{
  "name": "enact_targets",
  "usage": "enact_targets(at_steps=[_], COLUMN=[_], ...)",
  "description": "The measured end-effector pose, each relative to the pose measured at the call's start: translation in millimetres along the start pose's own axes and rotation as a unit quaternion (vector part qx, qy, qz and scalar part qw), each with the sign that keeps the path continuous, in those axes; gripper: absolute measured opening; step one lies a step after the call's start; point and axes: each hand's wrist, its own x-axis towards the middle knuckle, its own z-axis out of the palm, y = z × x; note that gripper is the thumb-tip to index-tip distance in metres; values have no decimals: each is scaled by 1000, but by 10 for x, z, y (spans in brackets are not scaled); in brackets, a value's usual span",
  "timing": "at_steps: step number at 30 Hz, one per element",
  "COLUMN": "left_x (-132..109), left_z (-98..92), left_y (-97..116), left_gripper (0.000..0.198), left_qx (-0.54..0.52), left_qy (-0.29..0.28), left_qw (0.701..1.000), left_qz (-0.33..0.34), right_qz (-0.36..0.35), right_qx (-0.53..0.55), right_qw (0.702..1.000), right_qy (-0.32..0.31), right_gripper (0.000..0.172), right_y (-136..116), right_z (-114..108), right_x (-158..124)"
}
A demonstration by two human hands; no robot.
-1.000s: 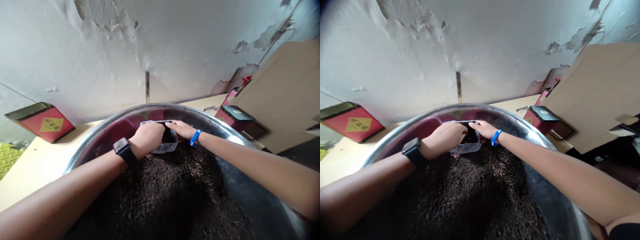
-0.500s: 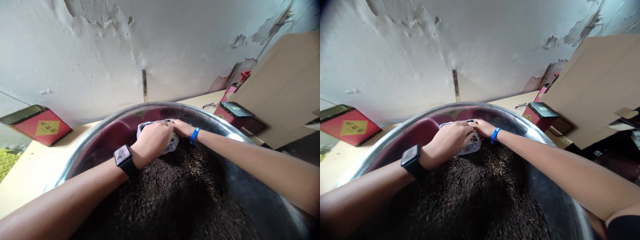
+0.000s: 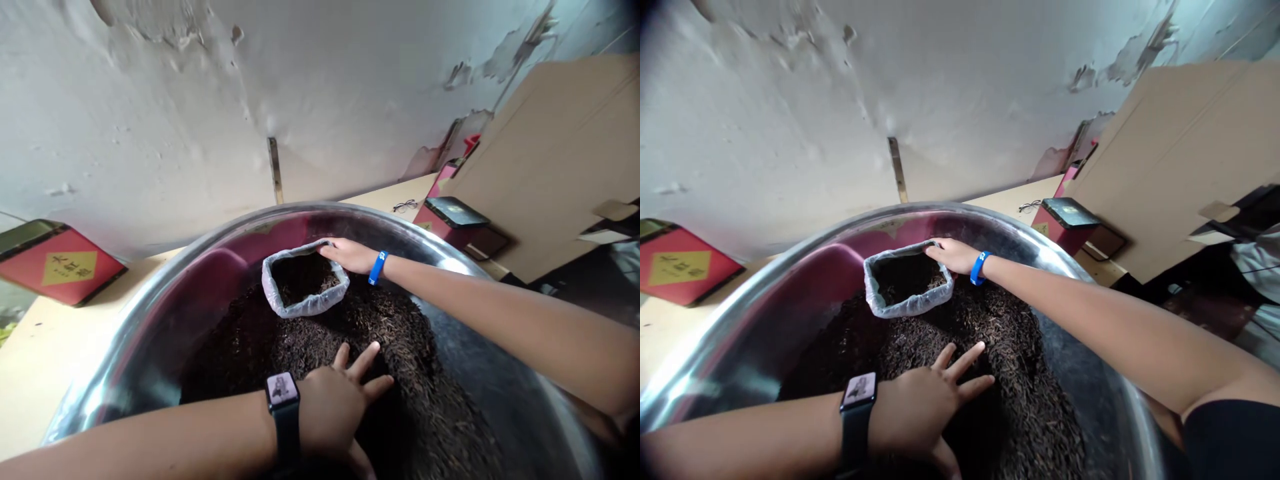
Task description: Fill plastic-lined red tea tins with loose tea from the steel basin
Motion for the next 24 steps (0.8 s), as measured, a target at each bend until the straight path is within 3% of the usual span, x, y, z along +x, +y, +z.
enact_targets(at_steps=[8, 13, 16, 21, 24], left_x=[92, -42, -122, -76, -25], left_z=[89, -219, -308, -96, -126], left_y=[312, 526, 525, 337, 272], left_gripper=[105, 55, 42, 23, 19], left_qx=[-17, -49, -31, 31, 55], left_qy=[-52, -67, -56, 50, 92], left_qw=[991, 976, 983, 997, 994], left_qz=[-120, -200, -175, -58, -26], right_qz=[-18, -21, -28, -47, -63], right_qx=[-2, -10, -11, -16, -16], right_qw=[1000, 1000, 999, 999, 998], right_qy=[-5, -3, -11, -9, -11], right_gripper=[28, 27, 27, 30, 33], right_y=[31, 16, 17, 42, 49], right_z=[2, 2, 0, 10, 11], right_x=[19, 13, 17, 38, 40])
